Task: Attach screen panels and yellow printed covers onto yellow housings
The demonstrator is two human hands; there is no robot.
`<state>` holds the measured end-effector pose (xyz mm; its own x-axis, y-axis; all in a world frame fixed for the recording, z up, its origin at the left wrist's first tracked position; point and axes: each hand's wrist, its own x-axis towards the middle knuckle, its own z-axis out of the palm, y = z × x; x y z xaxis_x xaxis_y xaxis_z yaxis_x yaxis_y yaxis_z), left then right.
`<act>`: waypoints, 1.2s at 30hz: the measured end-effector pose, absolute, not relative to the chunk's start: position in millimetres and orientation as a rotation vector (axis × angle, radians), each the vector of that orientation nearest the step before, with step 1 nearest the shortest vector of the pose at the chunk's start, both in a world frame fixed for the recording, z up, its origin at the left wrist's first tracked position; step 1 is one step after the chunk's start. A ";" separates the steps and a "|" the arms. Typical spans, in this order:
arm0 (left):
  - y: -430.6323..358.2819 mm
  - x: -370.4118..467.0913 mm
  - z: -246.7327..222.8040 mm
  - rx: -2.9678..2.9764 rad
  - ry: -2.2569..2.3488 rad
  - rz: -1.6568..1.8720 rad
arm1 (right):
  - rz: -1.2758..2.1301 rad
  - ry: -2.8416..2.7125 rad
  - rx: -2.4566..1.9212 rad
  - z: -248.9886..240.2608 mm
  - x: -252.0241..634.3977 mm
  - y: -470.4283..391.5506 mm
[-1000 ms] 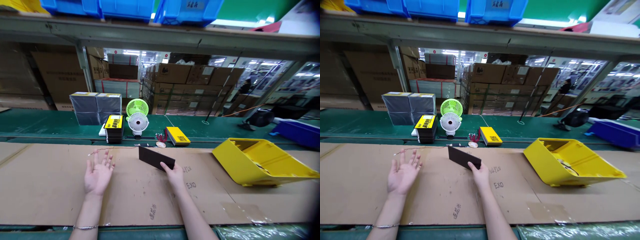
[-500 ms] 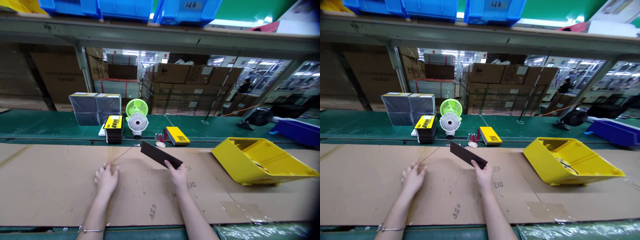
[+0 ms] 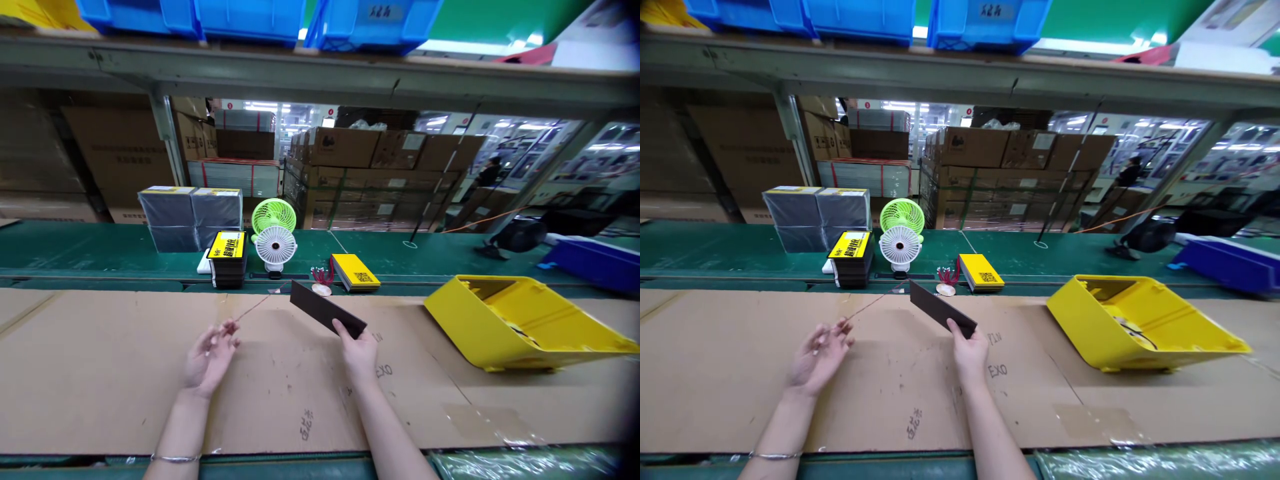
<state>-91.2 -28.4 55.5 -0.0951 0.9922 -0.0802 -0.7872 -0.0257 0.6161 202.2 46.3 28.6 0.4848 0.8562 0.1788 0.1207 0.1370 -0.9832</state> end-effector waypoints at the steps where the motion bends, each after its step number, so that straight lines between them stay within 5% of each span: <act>1: -28.9 -94.2 57.3 0.372 0.497 1.616 | 0.687 -0.969 -1.342 28.9 200.7 46.3; 6: -27.7 -104.2 61.5 0.359 0.505 1.742 | 0.754 -1.058 -1.307 32.2 196.2 44.6; 12: -16.5 -107.2 48.7 0.487 1.193 1.757 | 0.815 -1.139 -1.244 34.4 190.5 40.3; 22: -18.0 -92.6 31.3 1.179 2.538 0.910 | 0.721 -1.041 -1.217 42.6 192.4 36.0; 29: -22.6 -84.7 27.7 1.525 2.476 0.805 | 0.641 -0.948 -1.238 34.9 197.3 39.7; 36: -19.0 -83.7 30.1 1.491 1.983 1.056 | 0.613 -0.906 -1.291 29.6 201.4 44.2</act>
<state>-83.7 -19.0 30.1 -0.3209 0.9423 0.0948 0.6049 0.1269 0.7861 201.4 44.2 29.6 0.5318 0.8174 0.2215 0.0983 0.2002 -0.9748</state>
